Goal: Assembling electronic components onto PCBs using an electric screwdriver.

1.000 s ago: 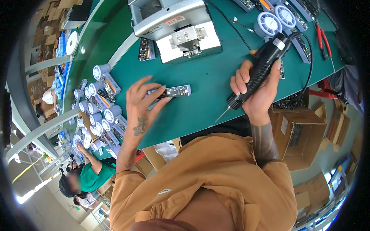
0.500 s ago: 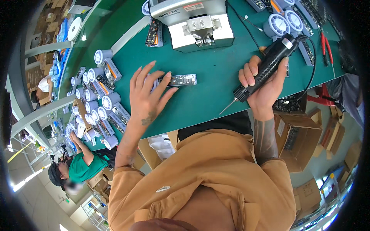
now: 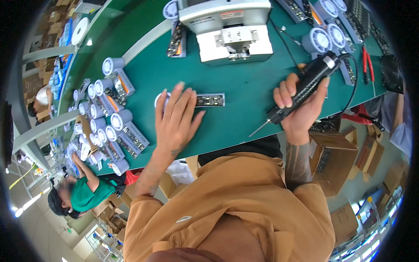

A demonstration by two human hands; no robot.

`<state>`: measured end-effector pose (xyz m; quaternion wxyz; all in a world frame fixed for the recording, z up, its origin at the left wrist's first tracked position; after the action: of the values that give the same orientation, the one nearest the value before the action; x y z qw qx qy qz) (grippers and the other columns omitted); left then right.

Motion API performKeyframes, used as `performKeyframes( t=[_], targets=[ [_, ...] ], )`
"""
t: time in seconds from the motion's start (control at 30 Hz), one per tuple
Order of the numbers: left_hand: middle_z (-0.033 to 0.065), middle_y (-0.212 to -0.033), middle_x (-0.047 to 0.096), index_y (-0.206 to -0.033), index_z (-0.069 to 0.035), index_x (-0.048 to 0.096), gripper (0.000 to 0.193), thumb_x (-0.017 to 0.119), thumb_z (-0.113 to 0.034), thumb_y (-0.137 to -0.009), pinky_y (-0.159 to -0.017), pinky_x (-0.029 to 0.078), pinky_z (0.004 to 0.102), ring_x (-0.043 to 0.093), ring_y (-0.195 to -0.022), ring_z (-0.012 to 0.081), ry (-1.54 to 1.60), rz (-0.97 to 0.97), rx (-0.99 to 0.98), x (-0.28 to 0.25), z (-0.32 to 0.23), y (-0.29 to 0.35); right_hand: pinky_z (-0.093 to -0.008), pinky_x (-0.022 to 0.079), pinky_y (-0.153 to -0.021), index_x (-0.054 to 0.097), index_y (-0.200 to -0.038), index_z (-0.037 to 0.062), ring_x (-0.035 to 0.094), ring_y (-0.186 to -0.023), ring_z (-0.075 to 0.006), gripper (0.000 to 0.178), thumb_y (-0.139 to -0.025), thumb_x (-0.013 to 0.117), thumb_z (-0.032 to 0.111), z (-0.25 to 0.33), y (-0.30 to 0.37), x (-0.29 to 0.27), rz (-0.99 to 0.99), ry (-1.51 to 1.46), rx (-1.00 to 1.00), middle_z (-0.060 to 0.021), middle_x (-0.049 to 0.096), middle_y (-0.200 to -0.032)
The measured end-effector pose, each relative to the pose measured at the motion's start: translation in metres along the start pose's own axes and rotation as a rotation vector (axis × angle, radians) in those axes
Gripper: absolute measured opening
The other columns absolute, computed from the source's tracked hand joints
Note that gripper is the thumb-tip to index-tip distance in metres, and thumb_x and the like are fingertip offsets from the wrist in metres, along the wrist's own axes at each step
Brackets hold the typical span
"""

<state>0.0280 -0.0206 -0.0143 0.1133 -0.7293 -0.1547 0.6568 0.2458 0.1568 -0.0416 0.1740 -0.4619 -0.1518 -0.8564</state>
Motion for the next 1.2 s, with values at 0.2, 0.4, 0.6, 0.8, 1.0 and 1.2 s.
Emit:
performKeyframes(
  t=[0.2,0.4,0.6,0.8,1.0,1.2],
  targets=[
    [0.0134,-0.119,0.065,-0.123,-0.010,0.068,0.045,0.078,-0.014,-0.079,-0.108,0.041,0.0536,0.058,-0.125,0.0312,0.038,0.034,0.119,0.001,0.005,-0.004,-0.0264,0.035,-0.050,0.049,-0.128,0.0027,0.038,-0.053,-0.0109,0.058,-0.107,0.033,0.054,-0.002,0.000,0.001,-0.018,0.014,-0.009,-0.0031,0.040,-0.072],
    [0.0112,-0.103,0.061,-0.124,-0.024,0.070,0.046,0.066,-0.012,-0.080,-0.099,0.047,0.0502,0.061,-0.107,0.0259,-0.095,0.042,0.236,-0.006,0.005,-0.019,-0.0284,0.036,-0.045,0.048,-0.129,0.0090,0.038,-0.046,-0.0119,0.064,-0.103,0.029,0.064,0.011,0.009,0.020,0.040,-0.020,-0.068,-0.0035,0.042,-0.068],
    [0.0082,-0.098,0.056,-0.119,-0.021,0.073,0.046,0.064,-0.012,-0.075,-0.091,0.048,0.0444,0.059,-0.097,0.0242,0.034,0.016,0.317,0.001,0.017,-0.028,-0.0283,0.040,-0.043,0.047,-0.131,0.0083,0.046,-0.046,-0.0146,0.095,-0.084,0.033,0.089,0.038,-0.021,0.114,0.486,0.194,-0.520,-0.0051,0.051,-0.073],
    [0.0082,-0.097,0.056,-0.120,-0.021,0.073,0.047,0.065,-0.010,-0.074,-0.089,0.048,0.0430,0.059,-0.095,0.0241,0.026,-0.038,0.229,0.008,-0.008,-0.043,-0.0283,0.041,-0.046,0.052,-0.085,0.0012,0.049,-0.047,-0.0182,0.093,-0.078,0.038,0.093,0.014,-0.084,0.153,0.472,0.636,-0.491,-0.0071,0.053,-0.062],
    [0.0092,-0.098,0.057,-0.120,-0.021,0.072,0.046,0.064,-0.011,-0.076,-0.091,0.048,0.0433,0.060,-0.098,0.0245,0.031,-0.034,0.189,0.010,-0.009,-0.041,-0.0301,0.042,-0.046,0.050,-0.094,-0.0079,0.052,-0.049,-0.0180,0.092,-0.088,0.040,0.083,-0.007,-0.070,0.162,0.375,0.872,-0.598,-0.0110,0.053,-0.063],
    [0.0095,-0.098,0.058,-0.121,-0.021,0.072,0.045,0.064,-0.012,-0.077,-0.092,0.048,0.0444,0.060,-0.100,0.0249,0.033,-0.054,0.173,0.013,-0.010,-0.037,-0.0314,0.041,-0.044,0.035,-0.140,0.0058,0.045,-0.045,-0.0169,0.102,-0.083,0.033,0.091,-0.009,-0.044,0.129,0.268,0.806,-0.435,-0.0067,0.049,-0.066]
  ],
)
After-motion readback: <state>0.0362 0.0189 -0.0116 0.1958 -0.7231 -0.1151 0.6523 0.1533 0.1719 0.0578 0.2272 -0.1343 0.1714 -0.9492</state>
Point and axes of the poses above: each hand's wrist, its own y-axis away from the middle knuckle, its own x-axis out of the palm, z = x × y, the point moved 2 cm from there along -y, towards the middle knuckle
